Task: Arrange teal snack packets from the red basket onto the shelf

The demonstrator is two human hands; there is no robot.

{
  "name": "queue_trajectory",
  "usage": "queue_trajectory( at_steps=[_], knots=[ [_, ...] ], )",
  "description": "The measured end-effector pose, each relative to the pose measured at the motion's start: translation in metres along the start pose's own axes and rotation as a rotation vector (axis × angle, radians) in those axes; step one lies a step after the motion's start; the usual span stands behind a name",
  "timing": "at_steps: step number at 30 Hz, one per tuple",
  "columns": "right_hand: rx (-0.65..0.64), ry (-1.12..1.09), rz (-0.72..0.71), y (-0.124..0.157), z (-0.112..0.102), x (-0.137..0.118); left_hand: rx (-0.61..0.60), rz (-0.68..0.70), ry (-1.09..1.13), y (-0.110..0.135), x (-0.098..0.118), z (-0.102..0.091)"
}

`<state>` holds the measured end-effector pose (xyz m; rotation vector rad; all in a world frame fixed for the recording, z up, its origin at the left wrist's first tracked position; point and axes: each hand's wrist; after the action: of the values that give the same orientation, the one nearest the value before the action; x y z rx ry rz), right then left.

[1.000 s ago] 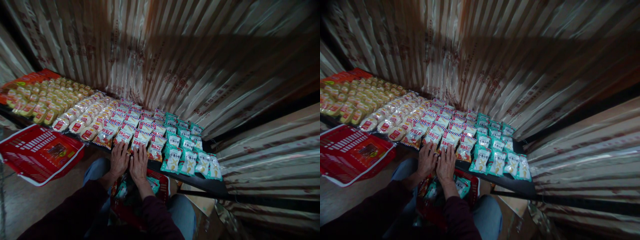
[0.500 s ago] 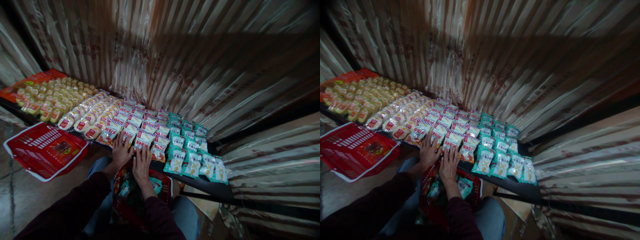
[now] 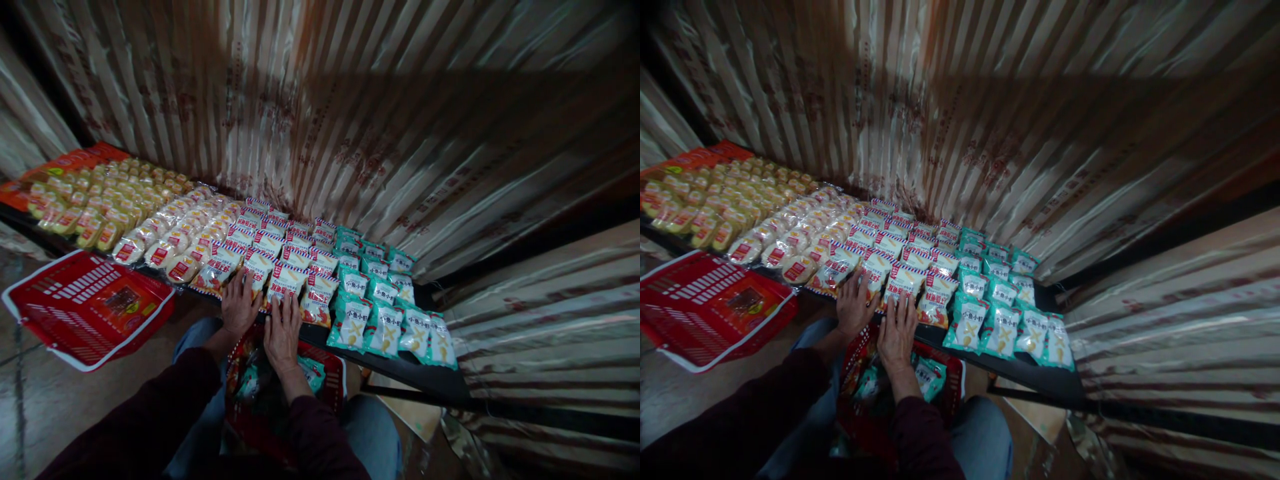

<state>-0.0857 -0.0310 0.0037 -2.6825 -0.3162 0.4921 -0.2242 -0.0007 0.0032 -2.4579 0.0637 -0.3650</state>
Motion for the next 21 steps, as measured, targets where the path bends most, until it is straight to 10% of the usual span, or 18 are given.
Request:
queue_trajectory(
  at_steps=[21],
  knots=[
    [0.022, -0.014, 0.005, -0.0059, 0.0008, 0.0023, 0.063, 0.018, 0.039, 0.0067, -0.0029, 0.0109]
  ],
)
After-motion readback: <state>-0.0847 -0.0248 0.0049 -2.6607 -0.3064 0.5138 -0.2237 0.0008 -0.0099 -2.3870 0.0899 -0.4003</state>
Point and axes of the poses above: each hand's wrist, its own y-axis away from the middle knuckle, its own z-axis out of the palm, x = y × z, and after that the axes turned 9 degrees about z, right-handed
